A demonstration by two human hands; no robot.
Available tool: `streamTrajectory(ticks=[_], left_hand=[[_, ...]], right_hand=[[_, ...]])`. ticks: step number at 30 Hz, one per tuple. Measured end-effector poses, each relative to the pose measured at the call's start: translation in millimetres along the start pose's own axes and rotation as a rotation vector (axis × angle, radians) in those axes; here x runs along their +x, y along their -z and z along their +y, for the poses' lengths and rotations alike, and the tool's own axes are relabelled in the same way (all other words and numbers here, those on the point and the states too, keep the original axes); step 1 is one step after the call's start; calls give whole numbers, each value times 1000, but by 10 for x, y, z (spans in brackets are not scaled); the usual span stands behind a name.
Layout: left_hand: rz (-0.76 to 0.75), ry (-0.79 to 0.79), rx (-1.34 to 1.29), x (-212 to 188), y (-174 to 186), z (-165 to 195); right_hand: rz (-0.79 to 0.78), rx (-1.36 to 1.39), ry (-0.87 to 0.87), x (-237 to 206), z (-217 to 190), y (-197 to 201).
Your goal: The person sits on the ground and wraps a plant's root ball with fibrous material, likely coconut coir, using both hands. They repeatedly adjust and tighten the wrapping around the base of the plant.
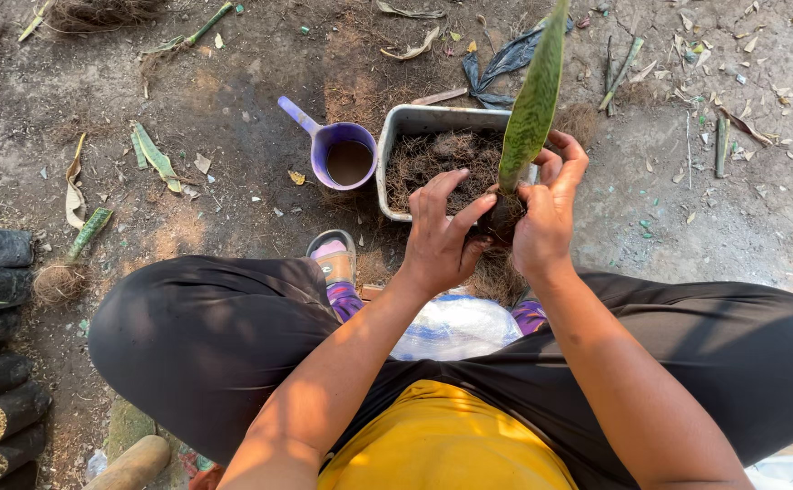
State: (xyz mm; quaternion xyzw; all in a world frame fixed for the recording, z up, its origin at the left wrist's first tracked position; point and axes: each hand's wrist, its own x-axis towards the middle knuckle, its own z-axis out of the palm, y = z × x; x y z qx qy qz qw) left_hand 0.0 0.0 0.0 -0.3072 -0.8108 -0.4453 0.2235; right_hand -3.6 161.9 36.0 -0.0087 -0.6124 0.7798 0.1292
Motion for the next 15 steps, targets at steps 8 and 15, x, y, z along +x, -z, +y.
streamTrajectory(ticks=[8, 15], left_hand=[[145, 246, -167, 64, -5, -53], [98, 138, -133, 16, 41, 45]], right_hand=[[-84, -160, -107, -77, -111, -128], [-91, -280, 53, -155, -178, -283]])
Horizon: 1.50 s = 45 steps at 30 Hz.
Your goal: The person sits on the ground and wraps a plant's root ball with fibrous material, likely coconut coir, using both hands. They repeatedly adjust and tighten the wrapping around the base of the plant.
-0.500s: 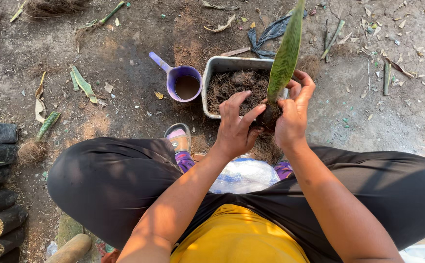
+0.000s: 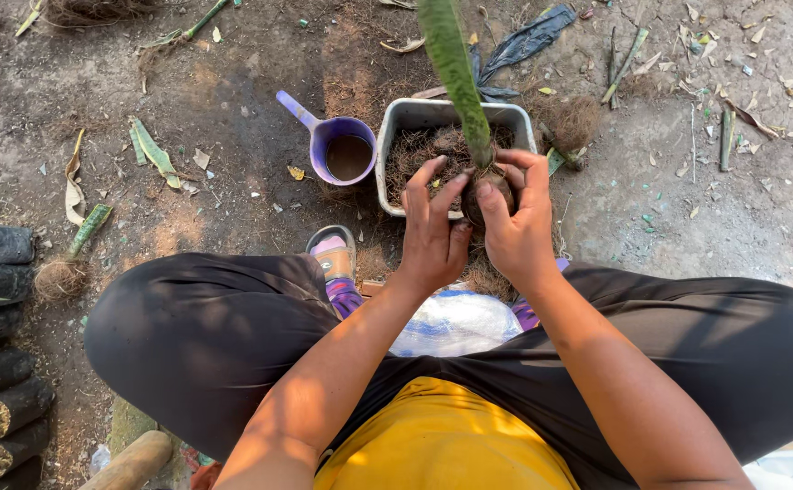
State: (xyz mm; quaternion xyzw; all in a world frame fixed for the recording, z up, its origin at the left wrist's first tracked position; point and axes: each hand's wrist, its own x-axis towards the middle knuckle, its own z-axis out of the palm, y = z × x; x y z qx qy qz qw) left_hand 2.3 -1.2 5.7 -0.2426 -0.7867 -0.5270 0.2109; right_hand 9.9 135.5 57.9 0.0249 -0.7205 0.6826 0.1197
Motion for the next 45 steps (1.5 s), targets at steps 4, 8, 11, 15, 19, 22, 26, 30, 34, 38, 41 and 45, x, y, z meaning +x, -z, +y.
streamTrajectory(ticks=[4, 8, 11, 15, 19, 22, 26, 30, 34, 38, 41, 45], left_hand=[[-34, -22, 66, 1, -11, 6], [-56, -15, 58, -2, -32, -3], [-46, 11, 51, -10, -35, -5], [-58, 27, 48, -3, -20, -20], [-70, 21, 53, -3, -25, -20], [-71, 27, 43, -10, -29, -17], [-80, 42, 61, -13, -26, -25], [-77, 32, 52, -12, -33, -31], [-96, 50, 72, -8, -36, -39], [-98, 52, 72, -2, -36, -39], [-100, 43, 71, -6, -28, -30], [-108, 52, 75, 4, -33, -26]], right_hand=[[101, 20, -65, 7, 132, 12], [130, -37, -34, -13, 165, 40], [140, -182, -4, -48, 114, 47], [156, -214, -21, -46, 69, 35], [150, -102, 24, -26, 79, 19], [161, -156, 46, -37, 79, 14], [187, -179, -30, -52, 62, 12], [159, -144, 5, -21, 77, 20], [147, -103, -47, -2, 117, 31], [145, -56, -41, 2, 138, 41], [161, -58, -65, 12, 127, 53], [143, -50, -98, 19, 109, 64]])
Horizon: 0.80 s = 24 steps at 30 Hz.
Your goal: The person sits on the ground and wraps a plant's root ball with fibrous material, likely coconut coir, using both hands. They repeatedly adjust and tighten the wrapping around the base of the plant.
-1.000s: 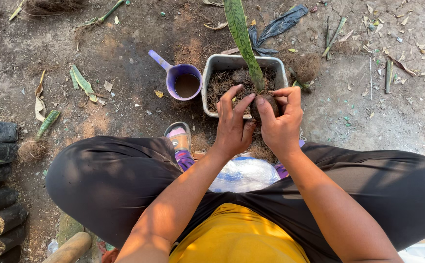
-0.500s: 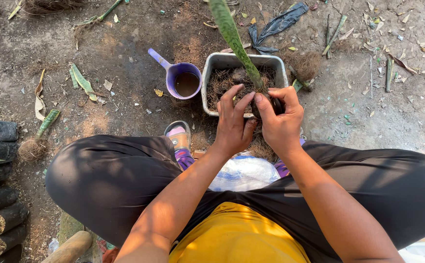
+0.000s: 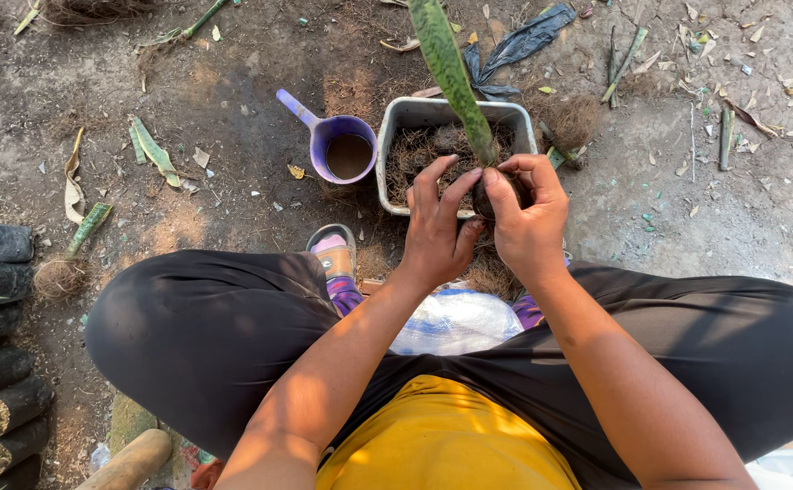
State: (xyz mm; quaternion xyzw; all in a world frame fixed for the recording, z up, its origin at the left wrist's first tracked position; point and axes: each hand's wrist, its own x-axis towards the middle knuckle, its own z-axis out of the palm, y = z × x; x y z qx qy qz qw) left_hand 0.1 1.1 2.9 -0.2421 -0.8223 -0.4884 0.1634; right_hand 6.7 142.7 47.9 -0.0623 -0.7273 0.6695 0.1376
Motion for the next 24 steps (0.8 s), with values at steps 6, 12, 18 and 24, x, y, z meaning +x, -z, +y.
streamTrajectory(ticks=[6, 12, 18, 24], left_hand=[[33, -22, -14, 16, -5, 7], [33, -55, -23, 11, -11, 19], [54, 24, 13, 39, 6, 41], [132, -75, -61, 83, 61, 18]], right_hand=[[-46, 103, 158, -2, 89, 67], [13, 173, 46, 9, 164, 100], [-60, 332, -121, 51, -2, 61], [-115, 575, -462, 151, -146, 103]])
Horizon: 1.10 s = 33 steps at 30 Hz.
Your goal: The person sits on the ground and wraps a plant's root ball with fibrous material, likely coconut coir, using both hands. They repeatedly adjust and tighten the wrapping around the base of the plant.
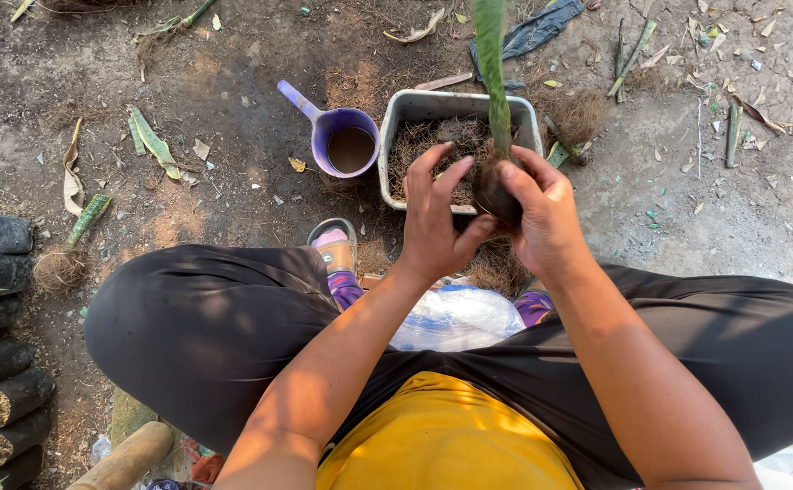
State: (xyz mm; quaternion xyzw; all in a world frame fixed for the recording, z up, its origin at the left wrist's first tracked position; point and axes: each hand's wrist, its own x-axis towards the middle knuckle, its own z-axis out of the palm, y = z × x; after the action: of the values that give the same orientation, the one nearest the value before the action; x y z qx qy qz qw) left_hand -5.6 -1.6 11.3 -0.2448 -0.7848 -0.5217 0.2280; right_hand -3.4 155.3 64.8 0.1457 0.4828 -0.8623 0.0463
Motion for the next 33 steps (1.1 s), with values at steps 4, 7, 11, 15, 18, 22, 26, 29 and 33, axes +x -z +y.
streamTrajectory(ticks=[4, 7, 11, 15, 18, 22, 26, 29, 33], left_hand=[[-10, -37, 41, -25, -30, 4], [-24, -44, 45, -48, -39, -3], [-25, -50, 34, -65, -57, -5], [-25, 5, 39, -60, -65, -14], [-7, 42, -38, -48, -42, -37], [-1, 25, 1, -35, -14, -72], [-14, -43, 42, -45, -32, -65], [6, -23, 42, -47, -41, -52], [37, 16, 10, -50, -60, -19]], right_hand=[[-47, -27, -30, -8, -27, 11], [-23, -133, 16, 9, -5, 44], [19, -247, 123, 12, 46, 91], [110, -216, 148, 15, 79, 57], [54, -207, 214, 18, 67, 13], [-59, -192, 81, -19, 8, 18], [-109, -210, -8, -24, -21, 27], [-112, -176, -73, -4, -15, 23], [-58, -171, -18, 10, -18, 37]])
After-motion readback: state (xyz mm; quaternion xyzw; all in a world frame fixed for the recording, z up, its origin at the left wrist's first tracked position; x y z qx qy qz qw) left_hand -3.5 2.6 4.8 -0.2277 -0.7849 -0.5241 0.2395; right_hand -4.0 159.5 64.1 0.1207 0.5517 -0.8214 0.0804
